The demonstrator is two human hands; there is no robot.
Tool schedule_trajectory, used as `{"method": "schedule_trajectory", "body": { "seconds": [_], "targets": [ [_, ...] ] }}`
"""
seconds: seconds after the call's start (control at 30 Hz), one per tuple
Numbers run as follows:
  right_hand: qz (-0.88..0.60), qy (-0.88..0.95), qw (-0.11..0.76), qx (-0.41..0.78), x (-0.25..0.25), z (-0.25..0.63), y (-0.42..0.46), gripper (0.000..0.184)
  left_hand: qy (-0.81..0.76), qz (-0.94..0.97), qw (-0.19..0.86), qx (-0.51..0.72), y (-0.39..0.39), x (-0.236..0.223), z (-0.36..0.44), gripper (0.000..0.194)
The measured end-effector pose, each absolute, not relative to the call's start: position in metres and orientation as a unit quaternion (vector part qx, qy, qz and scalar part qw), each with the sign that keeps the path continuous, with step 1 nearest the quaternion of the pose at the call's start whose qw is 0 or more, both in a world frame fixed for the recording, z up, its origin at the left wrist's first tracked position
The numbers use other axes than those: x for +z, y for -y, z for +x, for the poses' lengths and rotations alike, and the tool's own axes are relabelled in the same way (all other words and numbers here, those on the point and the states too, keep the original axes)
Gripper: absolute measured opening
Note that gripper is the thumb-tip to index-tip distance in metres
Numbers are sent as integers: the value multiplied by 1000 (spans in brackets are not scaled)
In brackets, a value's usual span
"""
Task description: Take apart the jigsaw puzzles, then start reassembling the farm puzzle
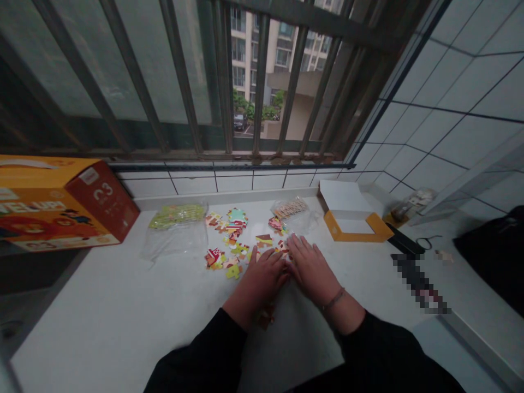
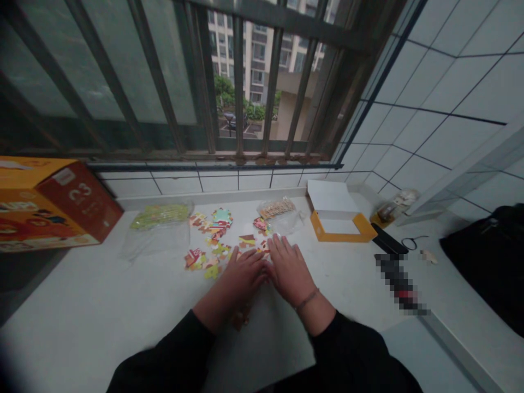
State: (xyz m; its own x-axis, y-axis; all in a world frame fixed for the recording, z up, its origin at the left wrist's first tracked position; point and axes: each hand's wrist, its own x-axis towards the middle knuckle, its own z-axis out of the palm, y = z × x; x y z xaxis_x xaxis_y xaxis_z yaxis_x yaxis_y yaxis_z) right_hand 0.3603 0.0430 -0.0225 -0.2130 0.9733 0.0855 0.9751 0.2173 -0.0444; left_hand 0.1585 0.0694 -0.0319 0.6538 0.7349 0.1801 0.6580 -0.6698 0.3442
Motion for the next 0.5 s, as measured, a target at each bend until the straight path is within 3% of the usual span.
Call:
{"method": "schedule_trajectory", "body": {
  "seconds": [0.3, 0.5],
  "targets": [
    [-686, 726, -13, 39, -18, 402, -154, 58, -408, 893, 114, 150, -68, -28, 154, 21],
    [-728, 686, -7, 16, -3, 405, -168, 49, -458, 870, 110, 148, -73, -29, 149, 37]
  ]
}}
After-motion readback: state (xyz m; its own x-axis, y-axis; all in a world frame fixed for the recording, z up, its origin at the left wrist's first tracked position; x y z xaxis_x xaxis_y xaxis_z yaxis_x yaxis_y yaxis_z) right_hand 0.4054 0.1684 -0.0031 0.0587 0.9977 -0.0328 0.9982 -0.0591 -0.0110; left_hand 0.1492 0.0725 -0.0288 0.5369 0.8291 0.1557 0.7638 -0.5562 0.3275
